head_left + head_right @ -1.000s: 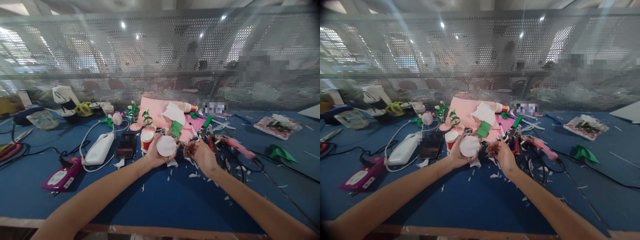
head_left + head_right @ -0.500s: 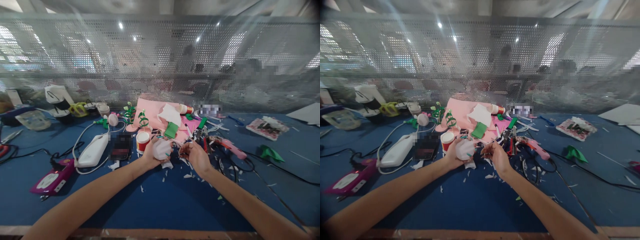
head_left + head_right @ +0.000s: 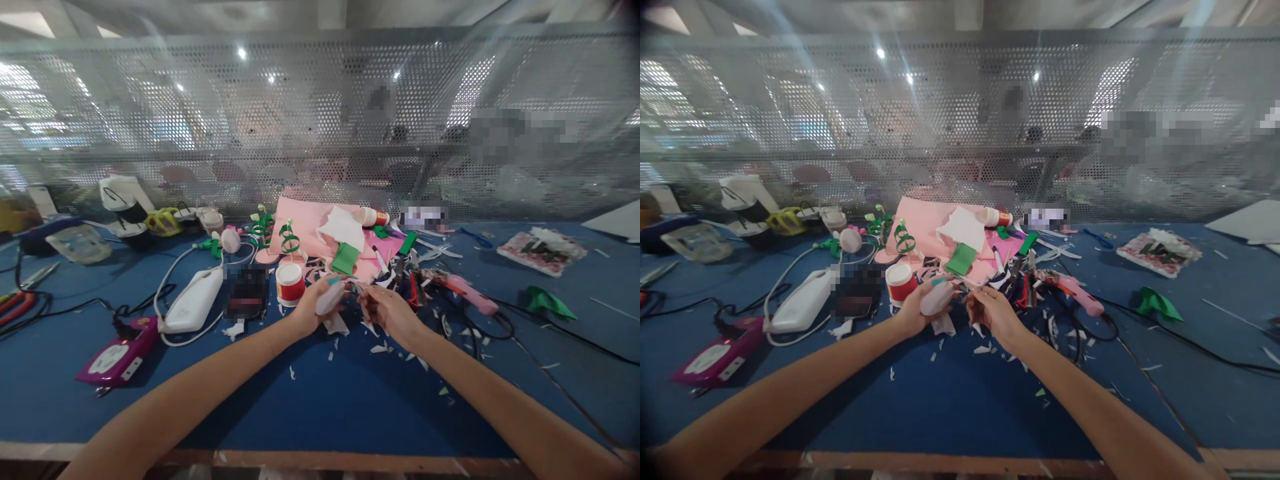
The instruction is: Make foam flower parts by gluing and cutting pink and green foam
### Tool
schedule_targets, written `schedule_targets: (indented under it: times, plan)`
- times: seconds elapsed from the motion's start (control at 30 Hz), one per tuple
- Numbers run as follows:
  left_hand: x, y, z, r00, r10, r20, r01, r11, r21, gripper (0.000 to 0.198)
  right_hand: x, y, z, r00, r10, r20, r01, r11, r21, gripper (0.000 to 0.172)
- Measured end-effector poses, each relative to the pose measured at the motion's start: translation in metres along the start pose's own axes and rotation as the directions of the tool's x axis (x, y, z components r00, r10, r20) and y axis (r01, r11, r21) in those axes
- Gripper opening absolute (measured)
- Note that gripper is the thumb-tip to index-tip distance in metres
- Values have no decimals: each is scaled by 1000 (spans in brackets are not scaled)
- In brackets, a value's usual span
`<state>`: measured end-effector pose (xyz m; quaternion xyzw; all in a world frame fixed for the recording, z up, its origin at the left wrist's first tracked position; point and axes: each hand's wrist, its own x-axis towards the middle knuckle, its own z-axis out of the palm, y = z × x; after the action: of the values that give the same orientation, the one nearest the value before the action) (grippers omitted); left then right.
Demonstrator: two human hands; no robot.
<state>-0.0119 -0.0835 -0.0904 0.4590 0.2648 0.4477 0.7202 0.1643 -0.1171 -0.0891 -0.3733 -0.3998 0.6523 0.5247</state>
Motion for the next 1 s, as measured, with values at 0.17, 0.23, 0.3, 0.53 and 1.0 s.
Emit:
schedule_targets:
  times: [0.17, 0.23, 0.3, 0.53, 1.0]
  plan:
    - [-15, -5, 10, 841, 474, 261, -488, 457, 744, 60, -6, 0, 9, 999, -14, 29, 12, 997, 75, 32]
    - [-17, -6, 12, 776, 523, 353, -521, 218, 825, 75, -8, 0, 12, 997, 25, 76, -29, 998, 48, 34]
    - [-17, -10, 12, 735, 525, 430, -542, 74, 837, 89, -10, 0, 13, 982, 99, 158, -100, 995, -3, 31]
    - [-10, -15, 4, 765, 568, 302, -419, 84, 904, 88, -8, -2, 8, 983, 79, 167, -85, 996, 31, 26]
    - [-1, -12, 0, 917, 385, -109, -212, 699, 683, 39, -5, -3, 2, 997, 67, 43, -73, 988, 140, 24]
